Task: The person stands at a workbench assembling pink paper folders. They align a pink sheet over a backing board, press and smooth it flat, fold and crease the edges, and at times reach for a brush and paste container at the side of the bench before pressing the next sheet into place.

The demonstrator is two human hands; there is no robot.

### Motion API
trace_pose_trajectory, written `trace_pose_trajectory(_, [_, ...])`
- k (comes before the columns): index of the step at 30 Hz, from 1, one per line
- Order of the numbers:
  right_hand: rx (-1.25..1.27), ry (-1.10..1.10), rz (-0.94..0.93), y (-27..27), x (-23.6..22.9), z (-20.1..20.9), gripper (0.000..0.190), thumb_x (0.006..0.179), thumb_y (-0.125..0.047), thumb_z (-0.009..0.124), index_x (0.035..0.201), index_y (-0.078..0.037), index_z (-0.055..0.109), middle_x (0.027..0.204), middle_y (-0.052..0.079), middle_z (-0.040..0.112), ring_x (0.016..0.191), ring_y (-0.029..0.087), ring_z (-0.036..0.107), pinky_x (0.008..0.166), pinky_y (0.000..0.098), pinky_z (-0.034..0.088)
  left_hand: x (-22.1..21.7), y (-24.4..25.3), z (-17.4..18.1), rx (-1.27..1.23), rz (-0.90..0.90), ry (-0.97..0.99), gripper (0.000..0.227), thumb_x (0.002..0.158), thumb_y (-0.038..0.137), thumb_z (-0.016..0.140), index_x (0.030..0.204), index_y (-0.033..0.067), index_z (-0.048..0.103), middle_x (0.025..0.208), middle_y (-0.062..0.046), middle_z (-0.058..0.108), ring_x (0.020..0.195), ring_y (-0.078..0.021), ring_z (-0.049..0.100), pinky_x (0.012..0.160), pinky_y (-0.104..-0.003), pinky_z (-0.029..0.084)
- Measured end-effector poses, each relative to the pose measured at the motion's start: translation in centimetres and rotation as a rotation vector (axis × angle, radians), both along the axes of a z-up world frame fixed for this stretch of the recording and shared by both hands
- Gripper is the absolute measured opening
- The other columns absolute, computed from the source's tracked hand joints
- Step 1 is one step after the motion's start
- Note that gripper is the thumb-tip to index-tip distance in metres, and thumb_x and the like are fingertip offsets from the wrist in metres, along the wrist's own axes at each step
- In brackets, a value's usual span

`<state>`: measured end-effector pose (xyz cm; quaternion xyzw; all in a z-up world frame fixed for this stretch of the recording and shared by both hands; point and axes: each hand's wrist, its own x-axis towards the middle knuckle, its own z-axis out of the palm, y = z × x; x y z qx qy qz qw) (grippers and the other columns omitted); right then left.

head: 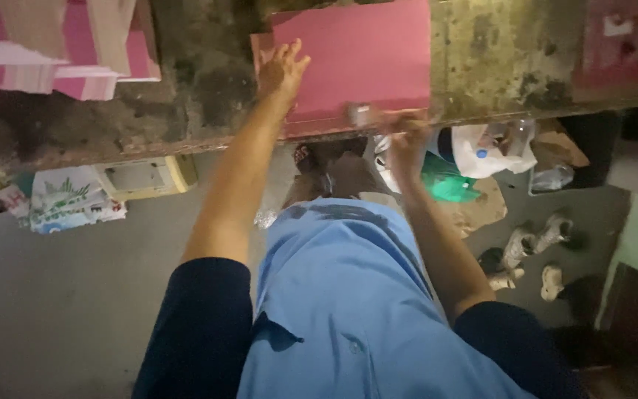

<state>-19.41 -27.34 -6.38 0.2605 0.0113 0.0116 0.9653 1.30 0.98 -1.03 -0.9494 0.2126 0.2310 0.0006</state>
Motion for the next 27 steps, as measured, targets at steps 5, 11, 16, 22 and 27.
trace_pose_trajectory(5, [-1.478, 0.355, -0.018, 14.8, 4.1, 9.2, 0.022, 0.088, 0.000, 0.079, 0.085, -0.009, 0.059, 0.074, 0.008, 0.068, 0.070, 0.026, 0.077, 0.068, 0.0356, 0.067, -0.3, 0.2, -0.2, -0.089, -0.015, -0.081, 0.098, 0.044, 0.011, 0.104, 0.132, 0.0250, 0.064, 0.161, -0.003, 0.035, 0.142, -0.0281, 0.038, 0.110, -0.064, 0.036])
trace_pose_trajectory(11, [-1.553, 0.258, -0.104, 16.3, 4.9, 8.1, 0.015, 0.094, 0.001, 0.073, 0.089, -0.003, 0.060, 0.074, 0.009, 0.062, 0.068, 0.025, 0.074, 0.069, 0.0402, 0.070, -0.6, 0.3, -1.2, -0.153, -0.016, -0.188, 0.087, 0.044, 0.003, 0.101, 0.124, 0.0214, 0.069, 0.156, -0.006, 0.044, 0.137, -0.0313, 0.046, 0.106, -0.066, 0.040])
trace_pose_trajectory(16, [-1.497, 0.330, -0.106, 13.3, 4.6, 8.5, 0.017, 0.089, 0.000, 0.078, 0.088, -0.004, 0.061, 0.075, 0.008, 0.062, 0.068, 0.024, 0.073, 0.067, 0.0406, 0.069, -0.4, 0.1, 0.8, -0.149, 0.034, -0.044, 0.076, 0.069, 0.002, 0.090, 0.137, 0.0236, 0.063, 0.161, -0.006, 0.039, 0.144, -0.0324, 0.038, 0.114, -0.066, 0.029])
trace_pose_trajectory(22, [-1.599, 0.449, -0.114, 4.6, 3.3, 8.2, 0.021, 0.086, 0.005, 0.080, 0.091, -0.010, 0.066, 0.085, 0.008, 0.069, 0.075, 0.024, 0.075, 0.071, 0.0360, 0.069, -0.4, -0.1, 2.0, -0.094, -0.041, -0.036, 0.097, 0.052, 0.014, 0.102, 0.139, 0.0215, 0.061, 0.162, -0.010, 0.036, 0.144, -0.0340, 0.039, 0.111, -0.063, 0.036])
trace_pose_trajectory(27, [-1.701, 0.655, -0.272, -4.6, 2.5, 5.6, 0.028, 0.084, 0.008, 0.084, 0.084, -0.014, 0.066, 0.077, -0.001, 0.063, 0.067, 0.011, 0.065, 0.061, 0.0340, 0.066, -0.7, -0.5, 3.0, -0.093, -0.042, -0.089, 0.086, 0.054, 0.014, 0.103, 0.131, 0.0198, 0.065, 0.158, -0.012, 0.042, 0.140, -0.0348, 0.043, 0.108, -0.059, 0.041])
